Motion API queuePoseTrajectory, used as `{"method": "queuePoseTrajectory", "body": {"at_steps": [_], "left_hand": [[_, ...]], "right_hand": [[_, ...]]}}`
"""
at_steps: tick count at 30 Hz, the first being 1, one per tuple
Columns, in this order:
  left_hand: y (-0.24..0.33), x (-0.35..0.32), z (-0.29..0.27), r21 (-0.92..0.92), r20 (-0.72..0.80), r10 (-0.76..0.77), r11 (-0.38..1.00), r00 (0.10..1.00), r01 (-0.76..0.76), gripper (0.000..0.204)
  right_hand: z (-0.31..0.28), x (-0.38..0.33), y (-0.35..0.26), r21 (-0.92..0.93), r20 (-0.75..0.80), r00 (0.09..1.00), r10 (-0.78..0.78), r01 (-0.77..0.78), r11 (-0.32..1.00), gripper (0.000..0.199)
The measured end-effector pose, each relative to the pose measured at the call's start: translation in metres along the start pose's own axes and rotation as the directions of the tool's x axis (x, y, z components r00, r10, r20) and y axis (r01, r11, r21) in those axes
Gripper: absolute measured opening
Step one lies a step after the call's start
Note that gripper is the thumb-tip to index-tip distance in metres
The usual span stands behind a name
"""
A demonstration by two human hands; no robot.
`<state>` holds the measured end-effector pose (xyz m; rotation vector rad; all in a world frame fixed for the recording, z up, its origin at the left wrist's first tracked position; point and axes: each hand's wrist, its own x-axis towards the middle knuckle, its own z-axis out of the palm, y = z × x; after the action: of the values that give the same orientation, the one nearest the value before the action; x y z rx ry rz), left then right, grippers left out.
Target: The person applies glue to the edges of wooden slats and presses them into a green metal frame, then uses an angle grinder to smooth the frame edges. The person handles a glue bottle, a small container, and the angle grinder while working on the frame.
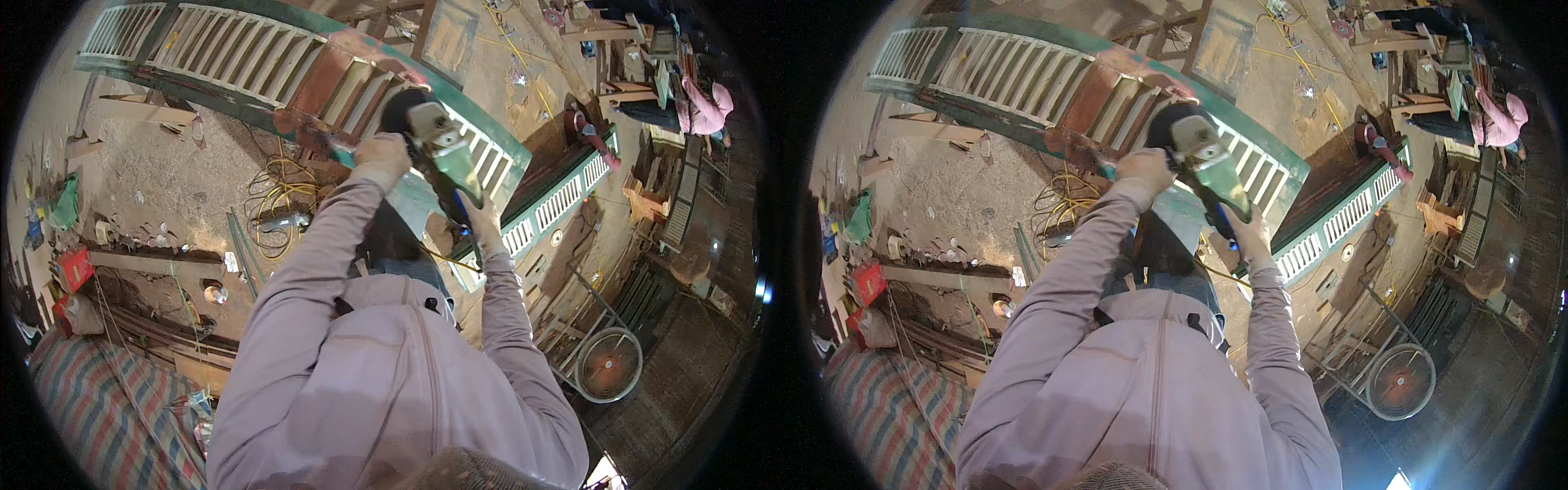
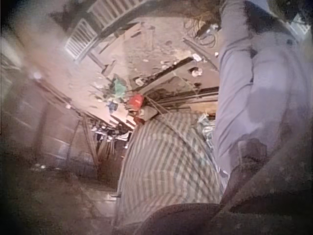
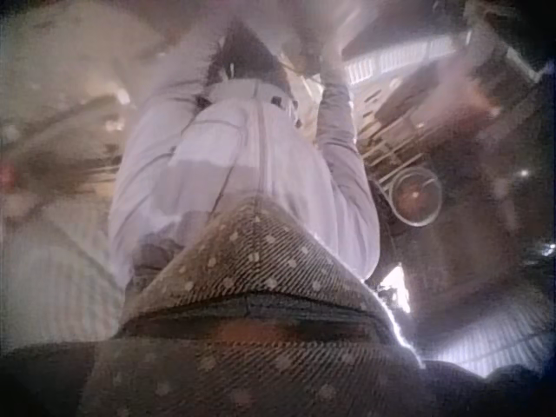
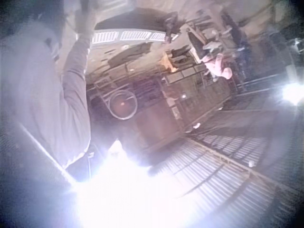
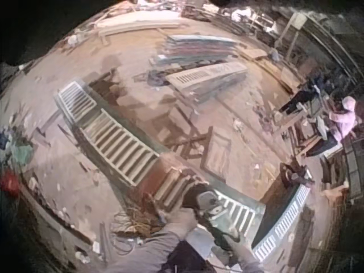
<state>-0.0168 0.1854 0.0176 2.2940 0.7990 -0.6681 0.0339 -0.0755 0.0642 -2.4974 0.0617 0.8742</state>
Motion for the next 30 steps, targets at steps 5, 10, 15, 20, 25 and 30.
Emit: {"method": "queuePoseTrajectory", "body": {"at_steps": [5, 10, 15, 20, 25, 30], "left_hand": [[-0.064, -0.050, -0.008, -0.011, 0.011, -0.115, 0.993, 0.993, 0.115, 0.056], [-0.052, -0.076, 0.003, -0.031, 0.040, -0.175, 0.984, 0.984, 0.176, 0.050], [0.011, -0.024, 0.036, -0.002, 0.029, -0.049, 0.999, 0.998, 0.049, 0.045], [0.060, -0.012, 0.014, -0.067, 0.077, -0.046, 0.996, 0.996, 0.052, 0.053], [0.086, 0.015, 0.013, -0.117, -0.025, -0.035, 0.993, 0.999, 0.032, 0.056], [0.072, 0.005, 0.007, -0.128, -0.073, -0.060, 0.991, 0.996, 0.050, 0.052]], "right_hand": [[0.053, -0.021, 0.000, 0.397, 0.257, 0.962, -0.096, -0.014, 0.918, 0.100], [0.032, -0.025, 0.004, 0.220, 0.258, 0.957, -0.132, 0.075, 0.973, 0.091], [-0.027, 0.017, 0.034, 0.174, 0.150, 0.983, -0.103, 0.076, 0.982, 0.096], [-0.066, 0.052, 0.021, 0.038, 0.121, 0.982, -0.143, 0.139, 0.990, 0.089], [-0.078, 0.092, 0.057, 0.002, 0.110, 0.964, -0.241, 0.242, 0.970, 0.099], [-0.062, 0.073, 0.027, 0.298, 0.093, 0.975, -0.204, 0.168, 0.940, 0.091]]}}
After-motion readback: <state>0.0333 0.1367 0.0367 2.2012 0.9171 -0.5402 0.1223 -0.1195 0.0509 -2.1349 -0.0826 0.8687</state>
